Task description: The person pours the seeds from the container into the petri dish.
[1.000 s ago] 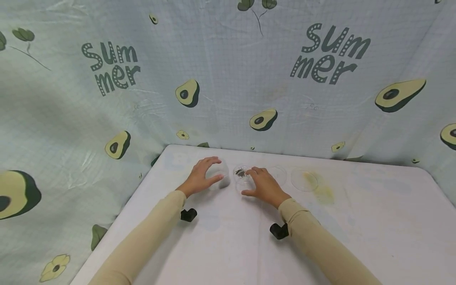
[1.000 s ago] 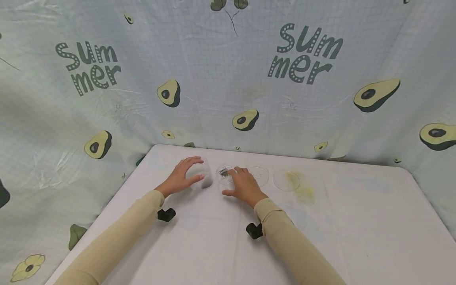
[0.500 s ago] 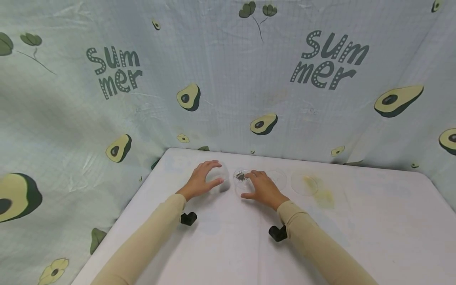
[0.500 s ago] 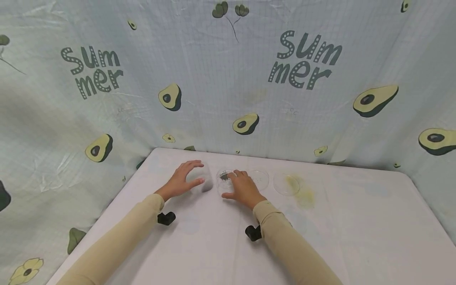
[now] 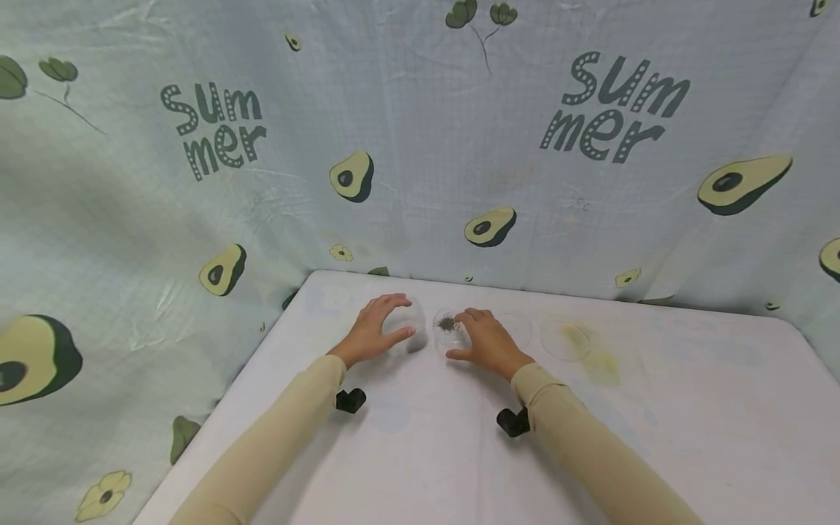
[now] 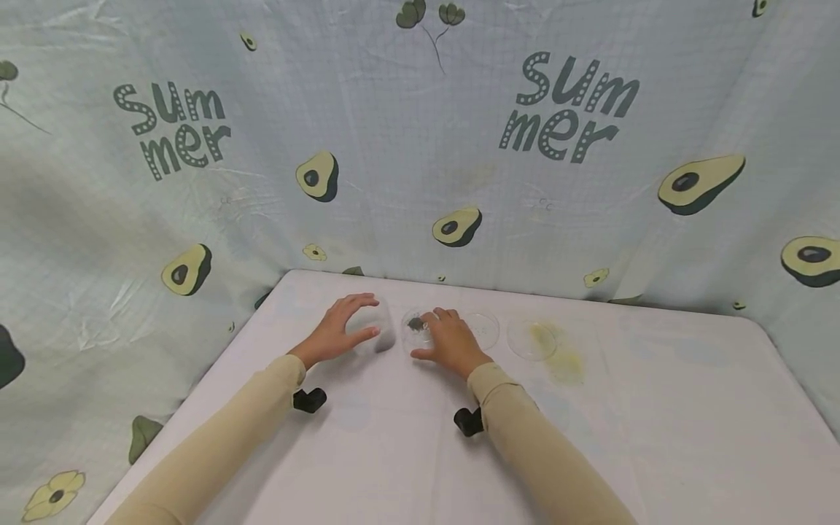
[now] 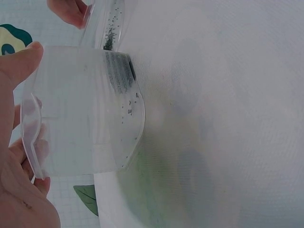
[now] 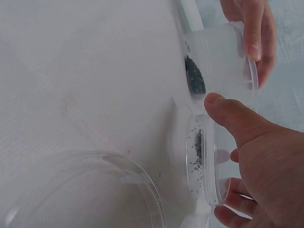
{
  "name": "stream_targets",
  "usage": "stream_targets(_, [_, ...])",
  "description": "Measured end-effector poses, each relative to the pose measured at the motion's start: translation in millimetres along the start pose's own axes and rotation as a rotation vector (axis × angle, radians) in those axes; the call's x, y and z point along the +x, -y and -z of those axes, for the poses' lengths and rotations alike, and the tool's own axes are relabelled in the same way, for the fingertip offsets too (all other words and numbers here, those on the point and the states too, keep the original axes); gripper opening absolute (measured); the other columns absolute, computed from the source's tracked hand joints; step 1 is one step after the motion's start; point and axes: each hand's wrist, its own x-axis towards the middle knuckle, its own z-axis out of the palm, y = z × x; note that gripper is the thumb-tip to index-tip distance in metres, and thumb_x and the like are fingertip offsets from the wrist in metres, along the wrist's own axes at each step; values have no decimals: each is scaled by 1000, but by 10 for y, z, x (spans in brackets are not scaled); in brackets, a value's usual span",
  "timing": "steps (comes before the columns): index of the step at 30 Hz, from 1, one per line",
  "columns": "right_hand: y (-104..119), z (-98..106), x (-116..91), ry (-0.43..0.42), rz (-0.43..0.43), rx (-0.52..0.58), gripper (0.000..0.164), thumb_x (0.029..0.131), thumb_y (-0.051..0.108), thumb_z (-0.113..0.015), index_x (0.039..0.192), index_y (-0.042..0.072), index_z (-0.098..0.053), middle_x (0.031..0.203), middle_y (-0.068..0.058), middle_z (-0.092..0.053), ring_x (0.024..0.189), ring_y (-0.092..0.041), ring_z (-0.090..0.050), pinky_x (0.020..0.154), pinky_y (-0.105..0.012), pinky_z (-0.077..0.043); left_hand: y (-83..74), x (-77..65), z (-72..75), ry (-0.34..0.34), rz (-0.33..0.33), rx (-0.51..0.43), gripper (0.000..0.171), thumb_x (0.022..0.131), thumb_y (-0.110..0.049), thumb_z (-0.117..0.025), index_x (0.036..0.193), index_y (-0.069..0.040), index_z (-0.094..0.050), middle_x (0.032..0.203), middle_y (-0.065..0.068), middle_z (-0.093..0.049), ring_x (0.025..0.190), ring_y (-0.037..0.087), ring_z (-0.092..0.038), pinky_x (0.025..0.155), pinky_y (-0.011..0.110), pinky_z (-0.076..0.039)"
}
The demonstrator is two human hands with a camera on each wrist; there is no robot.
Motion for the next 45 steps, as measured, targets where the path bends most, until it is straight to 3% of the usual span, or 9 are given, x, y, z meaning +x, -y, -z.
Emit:
stream_targets(13, [-9,-37,67,4,-5,-5,70,78,46,-77,132,8,-55,142,-17,-50,132,-35,-45,110,-49,-40,7,-16,-10,-35,-45,2,56,90,-44,-65,136,-15,-50,148,8,-42,138,31,-35,114,59,-25])
stream_targets(26, [-23,-51,116,-14,11,-4,69,78,43,-79,131,5,-55,139,-18,-51,130,-36,-46,108,-50,-41,0,12,7,14,15,7,54,90,-42,-66,138,-21,-49,152,2,-38,142,26,-31,118,54,-21])
stream_targets(45, [-19,-66,180,-1,-11,-27,71,79,46,-76,134,7,-54,145,-20,-46,134,-37,-43,111,-51,-38,19,15,-10,-5,-6,5,54,90,-42,-66,137,-19,-50,150,4,-41,141,28,-34,116,55,-24])
